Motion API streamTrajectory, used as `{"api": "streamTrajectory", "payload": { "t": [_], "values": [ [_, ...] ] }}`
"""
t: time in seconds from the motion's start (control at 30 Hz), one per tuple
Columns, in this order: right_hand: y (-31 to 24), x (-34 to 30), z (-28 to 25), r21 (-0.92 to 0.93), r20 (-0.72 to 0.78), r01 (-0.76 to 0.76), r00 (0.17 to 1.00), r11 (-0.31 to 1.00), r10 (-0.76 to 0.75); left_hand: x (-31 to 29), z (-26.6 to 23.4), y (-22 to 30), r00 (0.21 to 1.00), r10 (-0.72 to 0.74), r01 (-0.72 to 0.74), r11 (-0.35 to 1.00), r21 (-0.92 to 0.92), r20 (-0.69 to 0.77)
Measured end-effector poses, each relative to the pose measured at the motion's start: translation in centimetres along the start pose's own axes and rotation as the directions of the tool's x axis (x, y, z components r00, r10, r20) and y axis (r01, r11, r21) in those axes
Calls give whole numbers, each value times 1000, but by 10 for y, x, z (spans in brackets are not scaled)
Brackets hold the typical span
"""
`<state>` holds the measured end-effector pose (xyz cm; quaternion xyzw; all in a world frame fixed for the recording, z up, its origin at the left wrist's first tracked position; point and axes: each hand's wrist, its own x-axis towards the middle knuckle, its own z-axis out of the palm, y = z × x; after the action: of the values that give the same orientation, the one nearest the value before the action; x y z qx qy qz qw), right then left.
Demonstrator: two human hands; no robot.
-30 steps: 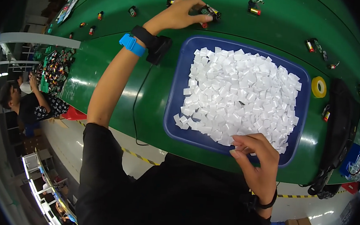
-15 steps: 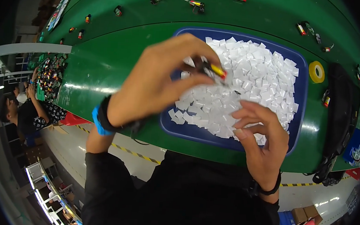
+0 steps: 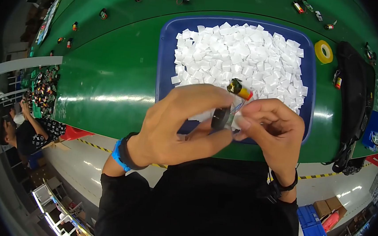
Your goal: The person picks up a battery and a circuit board, wraps a white adhesive strip around them by hand, and places the assembled unit onto the green conveyor belt, repeating the process several times.
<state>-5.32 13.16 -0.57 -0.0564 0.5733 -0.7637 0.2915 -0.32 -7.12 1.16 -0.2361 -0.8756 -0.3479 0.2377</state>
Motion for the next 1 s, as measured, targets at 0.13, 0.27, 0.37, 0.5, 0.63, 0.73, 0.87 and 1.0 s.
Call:
{"api": "streamTrajectory", "payload": {
  "t": [0.13, 0.27, 0.37, 0.5, 0.63, 0.73, 0.87, 1.0],
  "values": [
    [6, 2, -7, -202, -38, 124, 990, 971, -135, -4, 0, 13, 817, -575, 500, 740, -449, -36],
    [5, 1, -6, -451, 46, 180, 983, 874, -178, -8, -2, 3, 648, -684, 743, 471, -475, 336],
    [9, 1, -6, -520, 64, 207, 977, 828, -204, -2, -4, 2, 580, -647, 814, 449, -368, 495],
    [18, 0, -12, -638, 102, 264, 960, 724, -260, -1, 1, 3, 474, -677, 880, 339, -333, 563],
    [5, 2, -15, -719, 214, 356, 930, 596, -297, -1, 5, 1, 511, -687, 857, 356, -373, 517],
    [-1, 6, -22, -768, 195, 362, 918, 528, -345, 2, 6, -3, 510, -704, 855, 356, -376, 495],
    [-9, 17, -21, -824, 87, 328, 879, 463, -468, -1, 12, -8, 731, -623, 681, 644, -349, 278],
    [-5, 23, -13, -779, 157, 423, 847, 463, -508, 2, 13, -1, 812, -533, 582, 772, -257, 240]
  ]
}}
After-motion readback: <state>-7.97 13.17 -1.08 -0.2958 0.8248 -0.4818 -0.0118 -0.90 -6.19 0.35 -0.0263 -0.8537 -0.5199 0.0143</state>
